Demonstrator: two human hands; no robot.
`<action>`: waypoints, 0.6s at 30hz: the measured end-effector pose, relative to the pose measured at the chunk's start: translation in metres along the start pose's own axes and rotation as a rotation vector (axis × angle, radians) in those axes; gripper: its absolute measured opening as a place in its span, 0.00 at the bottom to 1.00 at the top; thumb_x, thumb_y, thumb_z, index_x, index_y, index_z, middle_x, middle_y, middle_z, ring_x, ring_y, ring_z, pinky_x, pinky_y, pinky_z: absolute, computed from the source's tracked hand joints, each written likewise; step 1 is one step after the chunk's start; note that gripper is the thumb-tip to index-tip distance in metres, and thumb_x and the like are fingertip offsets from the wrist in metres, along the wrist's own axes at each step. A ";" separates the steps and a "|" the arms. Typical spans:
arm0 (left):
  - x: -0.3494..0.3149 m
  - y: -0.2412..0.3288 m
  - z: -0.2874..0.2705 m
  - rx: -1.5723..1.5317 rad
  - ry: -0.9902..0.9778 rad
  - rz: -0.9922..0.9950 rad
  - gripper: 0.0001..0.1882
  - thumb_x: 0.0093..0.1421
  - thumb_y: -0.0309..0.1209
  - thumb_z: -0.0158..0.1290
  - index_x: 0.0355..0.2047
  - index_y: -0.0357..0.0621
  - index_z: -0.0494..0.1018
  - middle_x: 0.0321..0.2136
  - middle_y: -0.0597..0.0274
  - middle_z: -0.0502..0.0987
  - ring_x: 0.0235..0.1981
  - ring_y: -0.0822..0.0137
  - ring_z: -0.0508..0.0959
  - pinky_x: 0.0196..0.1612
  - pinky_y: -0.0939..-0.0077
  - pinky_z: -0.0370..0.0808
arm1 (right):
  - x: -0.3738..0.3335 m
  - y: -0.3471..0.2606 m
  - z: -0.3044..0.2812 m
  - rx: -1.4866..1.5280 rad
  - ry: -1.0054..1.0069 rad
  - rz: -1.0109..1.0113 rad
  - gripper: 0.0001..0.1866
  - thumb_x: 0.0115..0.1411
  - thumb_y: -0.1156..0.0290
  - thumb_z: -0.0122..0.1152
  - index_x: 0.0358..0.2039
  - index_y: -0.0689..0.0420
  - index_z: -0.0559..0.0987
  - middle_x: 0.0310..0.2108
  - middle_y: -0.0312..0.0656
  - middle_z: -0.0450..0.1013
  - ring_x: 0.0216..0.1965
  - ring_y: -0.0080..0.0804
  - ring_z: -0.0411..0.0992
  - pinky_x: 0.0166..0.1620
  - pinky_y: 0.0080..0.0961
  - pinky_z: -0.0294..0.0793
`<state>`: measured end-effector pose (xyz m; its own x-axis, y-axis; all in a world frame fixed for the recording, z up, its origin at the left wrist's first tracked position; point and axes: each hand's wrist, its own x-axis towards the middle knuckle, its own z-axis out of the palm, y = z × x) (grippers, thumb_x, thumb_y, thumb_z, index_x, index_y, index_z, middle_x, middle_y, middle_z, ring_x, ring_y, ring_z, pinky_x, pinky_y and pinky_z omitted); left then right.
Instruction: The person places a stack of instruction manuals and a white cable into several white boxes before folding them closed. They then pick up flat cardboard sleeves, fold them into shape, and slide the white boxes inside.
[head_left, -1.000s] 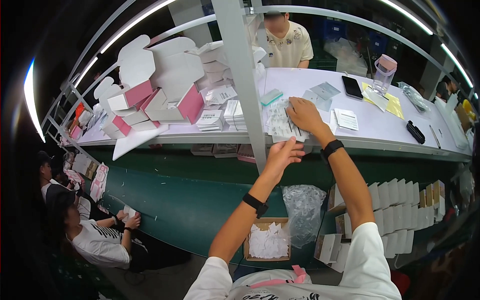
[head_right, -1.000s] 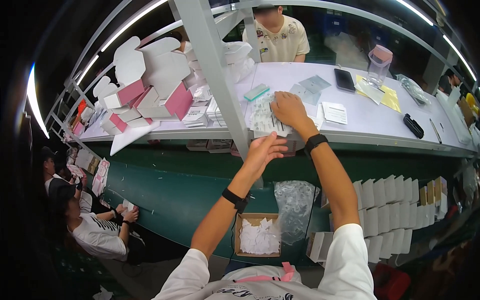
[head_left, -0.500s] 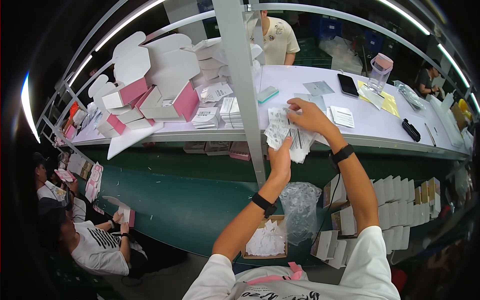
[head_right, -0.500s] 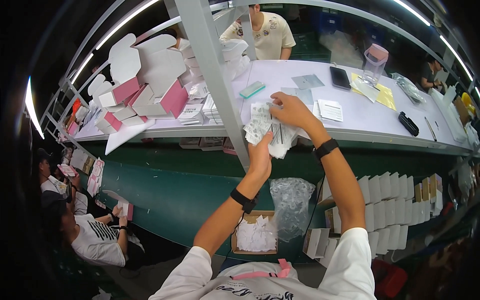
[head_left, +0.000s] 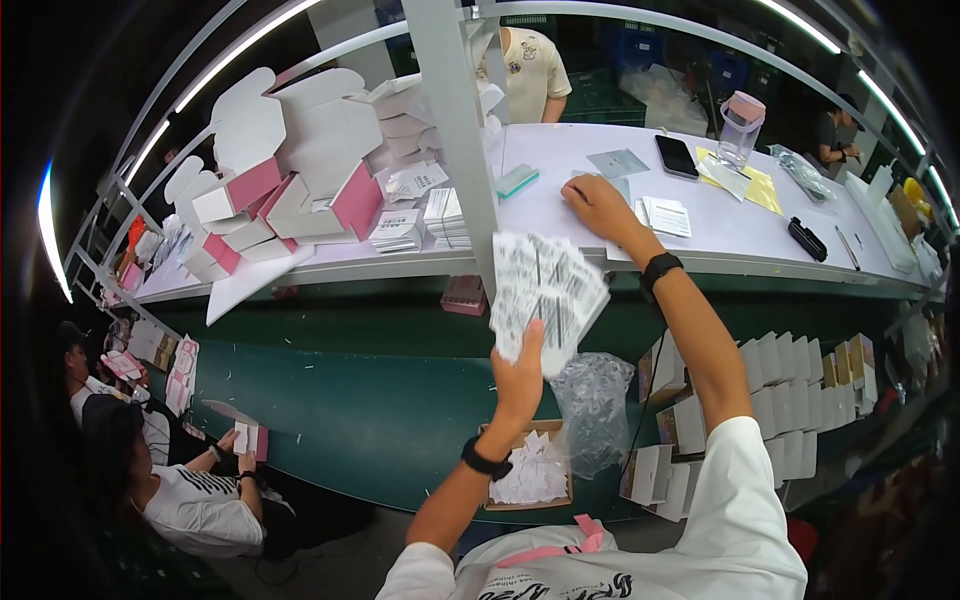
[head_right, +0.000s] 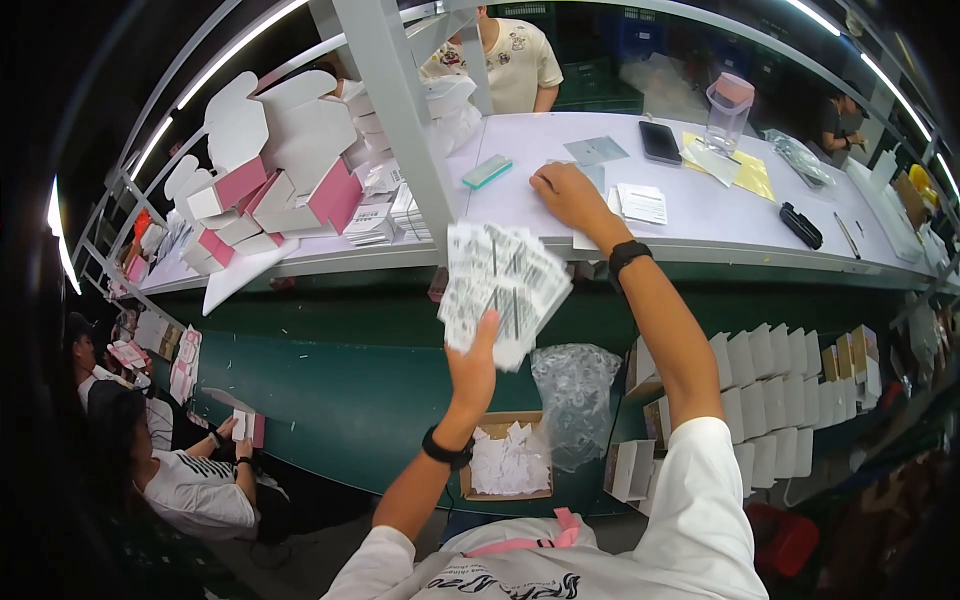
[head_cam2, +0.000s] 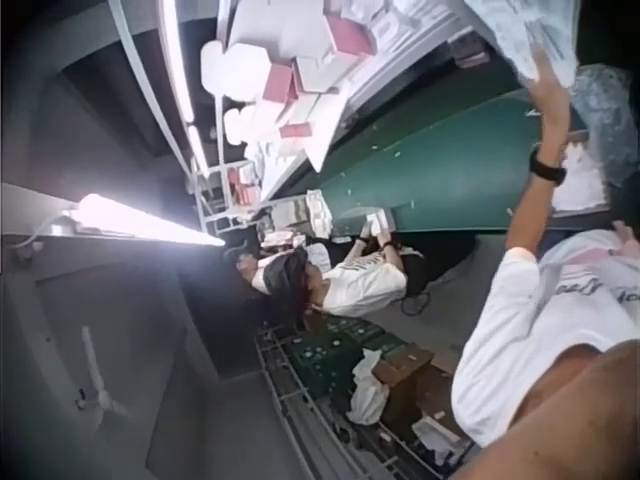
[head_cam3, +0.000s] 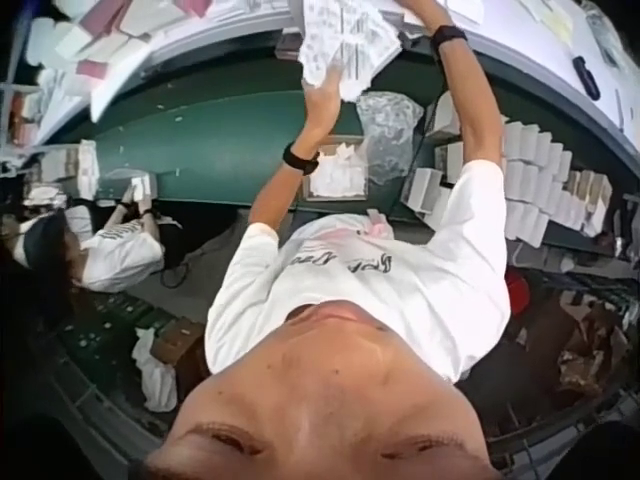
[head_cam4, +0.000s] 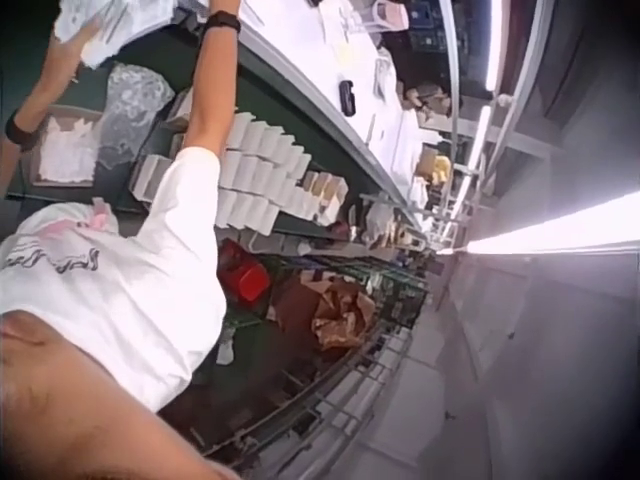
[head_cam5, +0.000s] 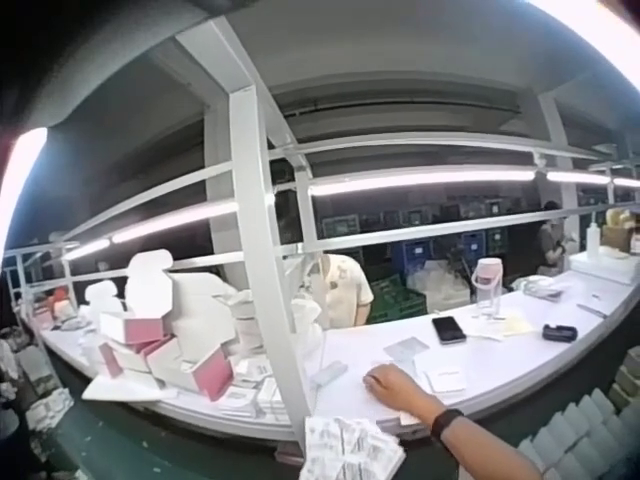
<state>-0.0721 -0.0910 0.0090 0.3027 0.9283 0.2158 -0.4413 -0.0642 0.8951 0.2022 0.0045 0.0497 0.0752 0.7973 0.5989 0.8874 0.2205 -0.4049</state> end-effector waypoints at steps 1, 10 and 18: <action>-0.013 0.001 -0.008 0.014 0.000 -0.037 0.17 0.63 0.30 0.53 0.48 0.32 0.72 0.43 0.61 0.77 0.42 0.74 0.74 0.45 0.79 0.70 | 0.001 0.003 0.001 -0.045 0.043 0.009 0.16 0.64 0.63 0.52 0.36 0.64 0.78 0.32 0.50 0.75 0.36 0.48 0.71 0.41 0.38 0.68; -0.091 0.006 -0.087 0.086 0.061 -0.212 0.22 0.61 0.21 0.50 0.56 0.35 0.65 0.51 0.60 0.71 0.51 0.70 0.72 0.54 0.76 0.67 | -0.002 0.008 -0.038 0.239 0.248 0.405 0.21 0.66 0.56 0.48 0.31 0.63 0.78 0.18 0.39 0.70 0.22 0.24 0.69 0.28 0.26 0.67; -0.106 0.006 -0.158 -0.077 0.124 -0.330 0.26 0.57 0.19 0.52 0.57 0.35 0.63 0.52 0.57 0.71 0.53 0.65 0.72 0.55 0.72 0.68 | -0.045 -0.013 -0.065 -0.020 0.014 0.255 0.20 0.65 0.58 0.51 0.32 0.65 0.77 0.25 0.41 0.75 0.28 0.23 0.71 0.34 0.20 0.70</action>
<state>-0.2399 -0.1319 -0.0697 0.3370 0.9320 -0.1333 -0.4006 0.2701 0.8755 0.2168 -0.0710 0.0730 0.3040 0.8177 0.4888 0.8475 0.0021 -0.5308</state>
